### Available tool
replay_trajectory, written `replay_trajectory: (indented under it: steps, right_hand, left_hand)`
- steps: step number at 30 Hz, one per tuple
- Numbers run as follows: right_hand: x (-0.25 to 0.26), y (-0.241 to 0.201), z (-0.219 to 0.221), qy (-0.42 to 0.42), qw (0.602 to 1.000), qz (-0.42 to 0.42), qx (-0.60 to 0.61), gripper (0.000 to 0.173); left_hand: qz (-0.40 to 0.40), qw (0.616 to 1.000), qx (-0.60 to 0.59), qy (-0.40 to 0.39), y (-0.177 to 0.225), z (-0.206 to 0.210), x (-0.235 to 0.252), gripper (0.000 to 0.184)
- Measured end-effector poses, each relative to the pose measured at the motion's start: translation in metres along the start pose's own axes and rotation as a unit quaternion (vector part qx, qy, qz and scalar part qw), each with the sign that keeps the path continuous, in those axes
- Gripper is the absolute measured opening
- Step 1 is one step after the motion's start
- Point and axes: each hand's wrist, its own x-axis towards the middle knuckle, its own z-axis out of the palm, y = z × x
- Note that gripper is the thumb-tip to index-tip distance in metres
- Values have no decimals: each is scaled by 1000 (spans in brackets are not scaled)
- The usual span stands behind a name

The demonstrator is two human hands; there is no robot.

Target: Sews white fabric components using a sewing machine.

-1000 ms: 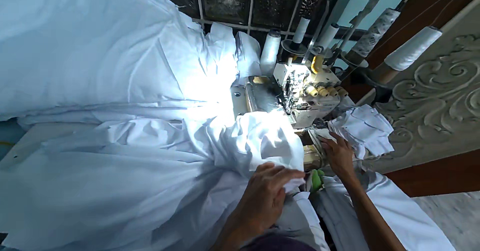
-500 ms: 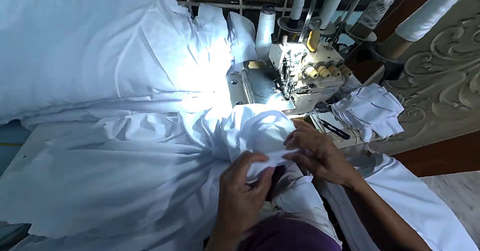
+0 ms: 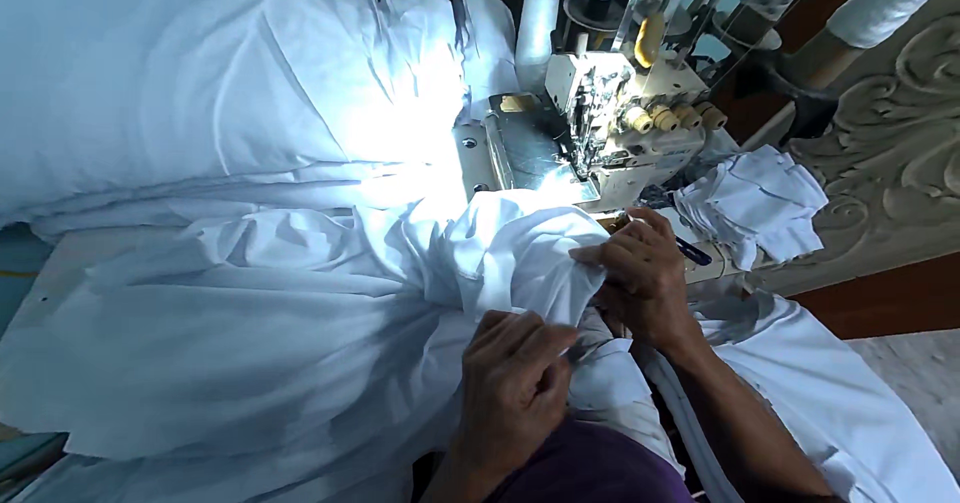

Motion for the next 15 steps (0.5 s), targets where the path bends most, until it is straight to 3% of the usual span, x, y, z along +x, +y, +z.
replay_trajectory:
  steps: [3, 7, 15]
  right_hand:
    - [-4, 8, 1, 42, 998, 43, -20, 12]
    - [-14, 12, -1, 78, 990, 109, 41, 8]
    - [-27, 14, -4, 70, 971, 179, 143, 12]
  left_hand:
    - [10, 1000, 23, -10, 1, 6, -2, 15]
    - [3, 1000, 23, -17, 1, 6, -5, 16]
    - [-18, 991, 134, 9, -3, -1, -6, 18]
